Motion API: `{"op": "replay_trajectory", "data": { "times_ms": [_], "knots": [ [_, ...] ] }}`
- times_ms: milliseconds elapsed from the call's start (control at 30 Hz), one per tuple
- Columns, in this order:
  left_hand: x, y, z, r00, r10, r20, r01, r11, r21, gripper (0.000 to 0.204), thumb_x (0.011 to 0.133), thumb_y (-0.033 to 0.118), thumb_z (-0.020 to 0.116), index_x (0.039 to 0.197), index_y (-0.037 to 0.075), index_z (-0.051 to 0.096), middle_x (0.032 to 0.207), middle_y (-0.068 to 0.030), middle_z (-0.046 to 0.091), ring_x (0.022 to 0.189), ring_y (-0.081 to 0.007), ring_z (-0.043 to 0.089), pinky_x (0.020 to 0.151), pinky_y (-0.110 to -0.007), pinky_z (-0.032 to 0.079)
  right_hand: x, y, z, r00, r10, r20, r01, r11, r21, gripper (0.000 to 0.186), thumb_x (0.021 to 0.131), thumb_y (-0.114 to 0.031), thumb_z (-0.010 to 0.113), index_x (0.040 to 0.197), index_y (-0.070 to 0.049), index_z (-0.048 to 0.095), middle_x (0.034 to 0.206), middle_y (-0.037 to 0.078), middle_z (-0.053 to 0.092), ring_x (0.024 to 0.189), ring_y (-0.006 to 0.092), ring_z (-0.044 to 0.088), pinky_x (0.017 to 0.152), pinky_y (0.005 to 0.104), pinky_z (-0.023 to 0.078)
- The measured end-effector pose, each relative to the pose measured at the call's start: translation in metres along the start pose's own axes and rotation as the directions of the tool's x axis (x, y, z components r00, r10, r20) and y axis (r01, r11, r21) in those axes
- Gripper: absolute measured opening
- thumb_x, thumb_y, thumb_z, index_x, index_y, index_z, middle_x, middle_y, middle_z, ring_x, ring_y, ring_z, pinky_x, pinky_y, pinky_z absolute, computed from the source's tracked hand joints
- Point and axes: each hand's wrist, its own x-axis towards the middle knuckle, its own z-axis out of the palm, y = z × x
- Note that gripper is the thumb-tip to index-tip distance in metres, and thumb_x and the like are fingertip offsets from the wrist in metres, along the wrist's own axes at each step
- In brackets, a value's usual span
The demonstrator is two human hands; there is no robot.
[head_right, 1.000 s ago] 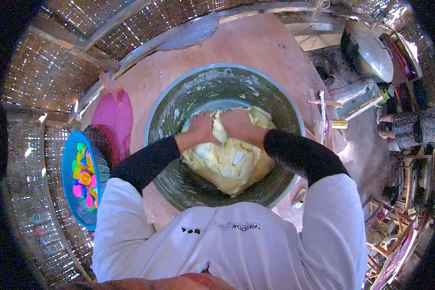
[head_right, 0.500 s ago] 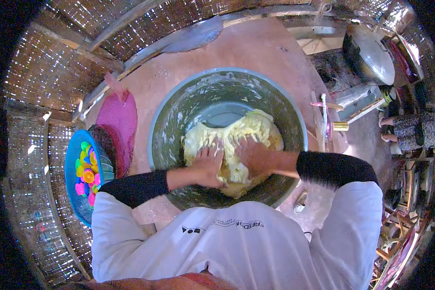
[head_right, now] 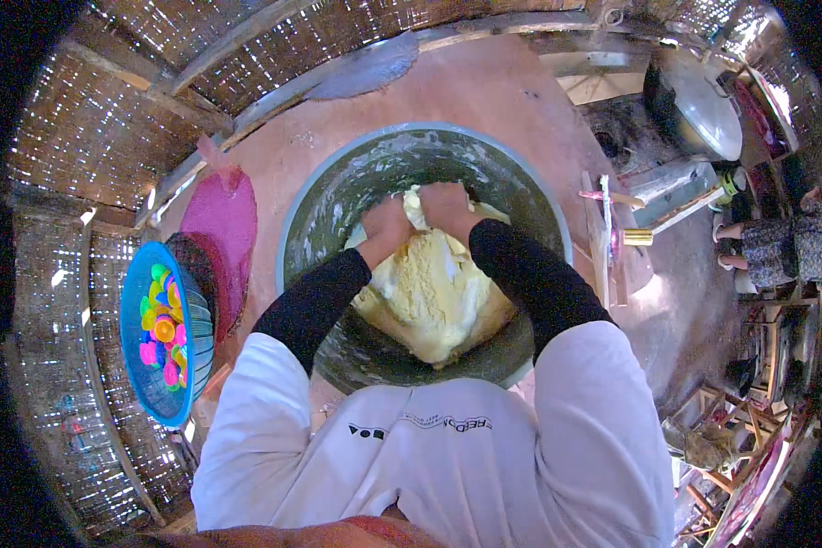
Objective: The person kneads a large mass of dough in a green basin using both hands. They repeatedly fold, press, and turn the dough to develop its texture. The person works continuously on the same batch of dough throughout the clip.
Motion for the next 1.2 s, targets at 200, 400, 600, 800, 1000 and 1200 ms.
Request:
{"op": "replay_trajectory", "data": {
  "times_ms": [200, 400, 600, 800, 1000, 1200],
  "knots": [
    [-0.091, -0.026, 0.006, 0.903, 0.36, 0.236, -0.388, 0.918, 0.085, 0.089, 0.061, 0.038, 0.068, 0.13, 0.002, 0.025, 0.13, -0.0272, 0.026, 0.119, -0.0436, 0.028, 0.096, -0.05, 0.025, -0.097, -0.033, -0.035, 0.955, -0.211, 0.207, 0.231, 0.97, -0.077, 0.047, 0.063, -0.012, 0.059, 0.105, 0.005, 0.048, 0.11, 0.025, 0.045, 0.101, 0.0389, 0.046, 0.086, 0.0469, 0.038],
    [-0.188, -0.031, -0.016, 0.706, 0.545, 0.453, -0.631, 0.774, 0.051, 0.068, 0.069, 0.018, 0.057, 0.129, 0.002, 0.029, 0.132, -0.0256, 0.026, 0.119, -0.0417, 0.029, 0.098, -0.046, 0.026, -0.179, -0.045, -0.11, 0.745, -0.307, 0.592, 0.277, 0.95, 0.145, 0.053, 0.068, -0.019, 0.062, 0.112, 0.003, 0.042, 0.118, 0.029, 0.039, 0.111, 0.0424, 0.037, 0.092, 0.0444, 0.036],
    [-0.19, -0.035, -0.098, 0.886, 0.431, 0.171, -0.36, 0.872, -0.333, 0.052, 0.078, 0.026, 0.055, 0.122, 0.003, 0.042, 0.119, -0.0234, 0.045, 0.109, -0.0333, 0.045, 0.092, -0.037, 0.036, -0.16, -0.037, -0.186, 0.794, -0.355, 0.493, 0.117, 0.886, 0.449, 0.038, 0.073, -0.021, 0.058, 0.102, 0.002, 0.053, 0.096, 0.021, 0.054, 0.093, 0.0328, 0.052, 0.082, 0.0398, 0.041],
    [-0.076, -0.054, -0.073, 0.818, 0.063, -0.572, -0.488, 0.602, -0.632, 0.046, 0.076, 0.024, 0.059, 0.115, 0.0, 0.048, 0.105, -0.02, 0.055, 0.097, -0.0289, 0.055, 0.084, -0.034, 0.042, -0.011, -0.028, -0.114, 0.922, -0.302, 0.242, 0.091, 0.777, 0.623, 0.026, 0.078, -0.023, 0.052, 0.089, 0.0, 0.058, 0.081, 0.02, 0.059, 0.073, 0.031, 0.057, 0.066, 0.038, 0.046],
    [-0.049, -0.042, -0.067, 0.824, -0.032, -0.566, -0.477, 0.501, -0.722, 0.046, 0.074, 0.024, 0.062, 0.11, -0.003, 0.05, 0.1, -0.0184, 0.059, 0.094, -0.0252, 0.057, 0.081, -0.032, 0.043, 0.059, -0.015, 0.036, 0.829, -0.527, 0.187, -0.019, 0.307, 0.951, 0.022, 0.08, -0.016, 0.051, 0.094, -0.002, 0.061, 0.092, 0.014, 0.06, 0.084, 0.0236, 0.056, 0.077, 0.0325, 0.043],
    [-0.052, -0.033, -0.068, 0.762, 0.039, -0.646, -0.525, 0.62, -0.582, 0.053, 0.073, 0.031, 0.063, 0.11, -0.005, 0.05, 0.104, -0.0234, 0.055, 0.099, -0.0333, 0.053, 0.085, -0.035, 0.041, 0.064, -0.07, 0.051, 0.595, -0.803, 0.044, -0.03, 0.033, 0.999, 0.031, 0.077, -0.018, 0.056, 0.103, -0.001, 0.056, 0.101, 0.014, 0.057, 0.092, 0.0247, 0.055, 0.082, 0.0365, 0.042]
  ]
}}
